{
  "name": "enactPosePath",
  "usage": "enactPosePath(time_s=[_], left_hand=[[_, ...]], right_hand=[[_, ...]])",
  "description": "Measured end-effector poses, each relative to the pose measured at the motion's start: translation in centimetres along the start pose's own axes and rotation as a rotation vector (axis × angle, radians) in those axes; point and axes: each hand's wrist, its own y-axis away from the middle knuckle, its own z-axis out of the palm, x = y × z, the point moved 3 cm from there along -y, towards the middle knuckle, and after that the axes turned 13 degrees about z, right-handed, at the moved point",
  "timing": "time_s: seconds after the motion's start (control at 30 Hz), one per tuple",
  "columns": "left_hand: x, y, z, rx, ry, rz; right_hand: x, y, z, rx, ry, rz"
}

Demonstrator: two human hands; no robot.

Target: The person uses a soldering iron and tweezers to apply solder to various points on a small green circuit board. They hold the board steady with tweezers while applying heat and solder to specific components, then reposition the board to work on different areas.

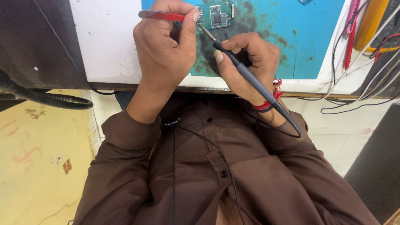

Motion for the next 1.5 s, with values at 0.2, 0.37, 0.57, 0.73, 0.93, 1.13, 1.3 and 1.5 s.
enactPosePath(time_s=[0.2, 0.37, 0.57, 0.73, 0.93, 1.13, 1.3, 1.5], left_hand=[[0.0, 0.0, 0.0, -0.003, -0.022, -0.003], [0.1, 0.0, 0.0, -0.004, -0.025, -0.002], [-0.1, 0.3, 0.0, 0.002, -0.001, 0.006], [-0.7, 1.0, -0.3, 0.108, 0.107, -0.014], [-1.4, 1.6, -0.5, 0.211, 0.334, 0.009], [-1.2, 1.7, -0.6, 0.188, 0.307, 0.056], [-0.9, 1.6, -0.7, 0.190, 0.303, 0.075], [-0.9, 1.7, -0.6, 0.183, 0.345, 0.060]], right_hand=[[0.1, 0.0, 0.0, 0.010, -0.012, 0.007], [0.2, 0.1, 0.1, 0.016, -0.027, 0.027], [0.6, 0.2, -0.1, 0.015, -0.048, 0.003], [0.2, 0.6, -0.3, 0.098, -0.210, 0.102], [-1.7, 0.0, -0.2, 0.139, 0.129, -0.136], [-2.1, -1.2, 0.3, 0.128, 0.474, -0.244], [-2.6, -1.2, 0.1, 0.150, 0.540, -0.257], [-3.0, 0.8, 0.5, 0.195, 0.616, -0.207]])
